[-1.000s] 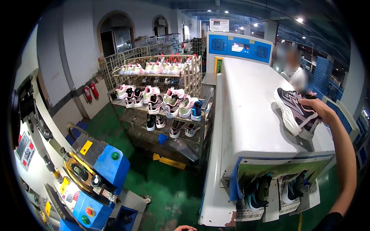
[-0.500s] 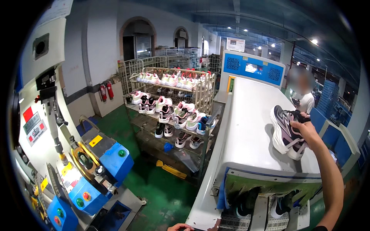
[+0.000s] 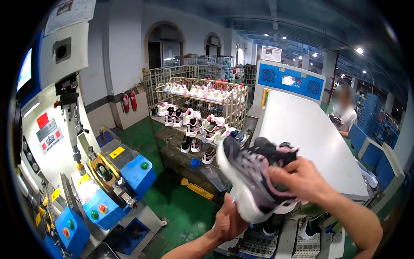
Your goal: The person repeatedly places shoes into a heating or drying machine by hand, then takes them out and places them on a metal rack or moves them to another station.
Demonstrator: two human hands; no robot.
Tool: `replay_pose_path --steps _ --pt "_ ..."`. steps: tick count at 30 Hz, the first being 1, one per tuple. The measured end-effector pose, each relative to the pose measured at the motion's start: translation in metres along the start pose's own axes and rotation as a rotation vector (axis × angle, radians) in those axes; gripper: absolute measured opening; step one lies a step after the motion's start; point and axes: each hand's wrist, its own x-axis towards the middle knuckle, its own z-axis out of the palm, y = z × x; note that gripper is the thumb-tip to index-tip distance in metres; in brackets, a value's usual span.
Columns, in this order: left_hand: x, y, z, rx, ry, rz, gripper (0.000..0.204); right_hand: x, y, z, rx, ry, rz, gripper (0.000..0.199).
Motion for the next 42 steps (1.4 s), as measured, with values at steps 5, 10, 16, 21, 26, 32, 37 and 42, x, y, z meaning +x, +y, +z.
replay_pose_path --steps 5,10,16,21,26,32,37,42 --pt "-0.054 0.018 0.001 0.050 0.006 0.170 0.062 -0.027 0.016 0.065 -0.085 0.067 -0.713 0.042" --pt "-0.151 0.072 -0.040 -0.071 -0.073 -0.004 0.057 -0.059 -0.006 0.150 0.058 -0.032 -0.913 0.039" --pt "-0.239 0.139 -0.054 0.357 0.333 0.171 0.052 -0.058 -0.006 0.279 0.512 -0.425 -0.762 0.071" --pt "-0.302 0.193 -0.039 0.746 0.608 0.354 0.049 -0.046 -0.089 0.333 0.677 -0.445 -0.914 0.042" --pt "-0.320 0.242 -0.028 1.101 0.805 0.473 0.045 -0.024 -0.103 0.405 0.763 -0.723 -0.453 0.046" --pt "-0.310 0.280 -0.025 1.382 1.002 0.480 0.041 0.003 -0.117 0.462 1.418 -0.859 -0.221 0.038" --pt "-0.296 0.285 -0.057 1.235 0.834 0.829 0.035 0.066 -0.096 0.486 1.810 -0.871 -0.158 0.046" --pt "-0.237 0.296 -0.072 1.511 0.967 0.748 0.026 0.146 -0.076 0.457 1.980 -0.665 -0.256 0.051"
